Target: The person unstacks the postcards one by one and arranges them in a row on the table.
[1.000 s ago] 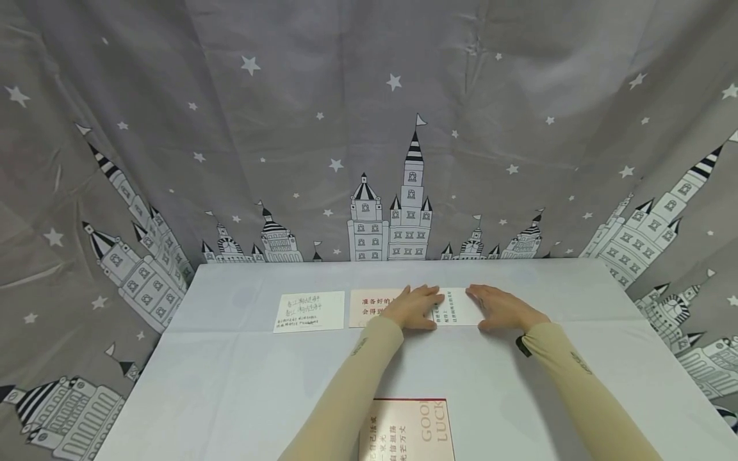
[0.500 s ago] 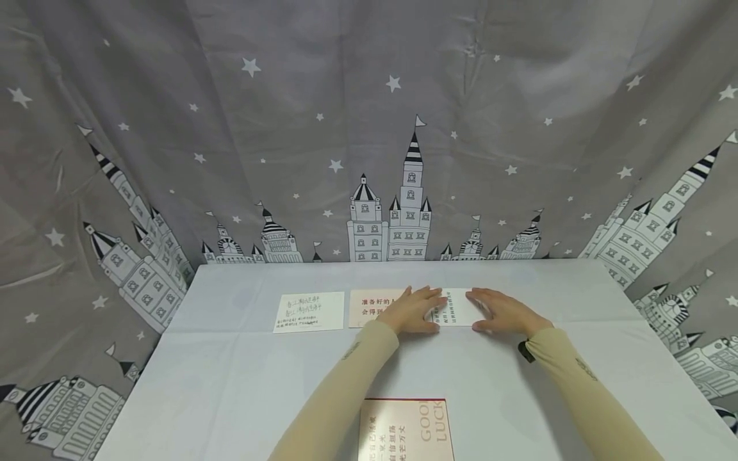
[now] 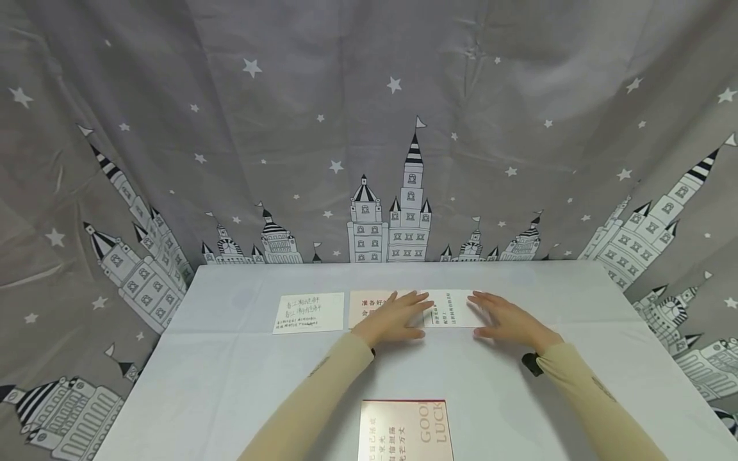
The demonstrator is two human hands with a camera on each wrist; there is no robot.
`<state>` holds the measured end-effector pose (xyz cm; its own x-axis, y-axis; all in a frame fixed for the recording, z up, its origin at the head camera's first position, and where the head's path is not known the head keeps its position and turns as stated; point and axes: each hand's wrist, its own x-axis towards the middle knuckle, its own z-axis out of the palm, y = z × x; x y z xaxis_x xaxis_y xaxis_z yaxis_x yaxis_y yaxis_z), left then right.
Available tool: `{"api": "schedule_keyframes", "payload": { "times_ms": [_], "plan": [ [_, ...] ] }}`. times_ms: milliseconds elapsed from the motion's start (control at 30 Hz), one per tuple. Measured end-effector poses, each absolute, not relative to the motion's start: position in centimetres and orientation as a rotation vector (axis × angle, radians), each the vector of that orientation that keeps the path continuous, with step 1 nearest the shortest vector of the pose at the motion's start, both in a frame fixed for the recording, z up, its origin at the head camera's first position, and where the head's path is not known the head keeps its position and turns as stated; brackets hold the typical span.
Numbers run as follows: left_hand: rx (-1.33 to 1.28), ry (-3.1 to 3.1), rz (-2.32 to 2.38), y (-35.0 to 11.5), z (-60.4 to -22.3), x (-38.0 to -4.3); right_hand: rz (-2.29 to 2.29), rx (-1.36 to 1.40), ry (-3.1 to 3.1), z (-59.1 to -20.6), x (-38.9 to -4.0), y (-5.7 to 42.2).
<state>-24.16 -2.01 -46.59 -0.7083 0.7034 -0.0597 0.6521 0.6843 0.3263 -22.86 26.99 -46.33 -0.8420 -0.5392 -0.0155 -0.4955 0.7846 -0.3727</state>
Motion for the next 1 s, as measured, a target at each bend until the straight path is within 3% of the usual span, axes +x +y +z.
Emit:
{"api": "schedule_keyframes", "payload": {
  "times_ms": [1000],
  "plan": [
    [1.203,2.626,0.653,-8.3,-45.9,-16.1,-0.724,-0.897,2.81,-46.1,-15.2,24.0]
  ]
}}
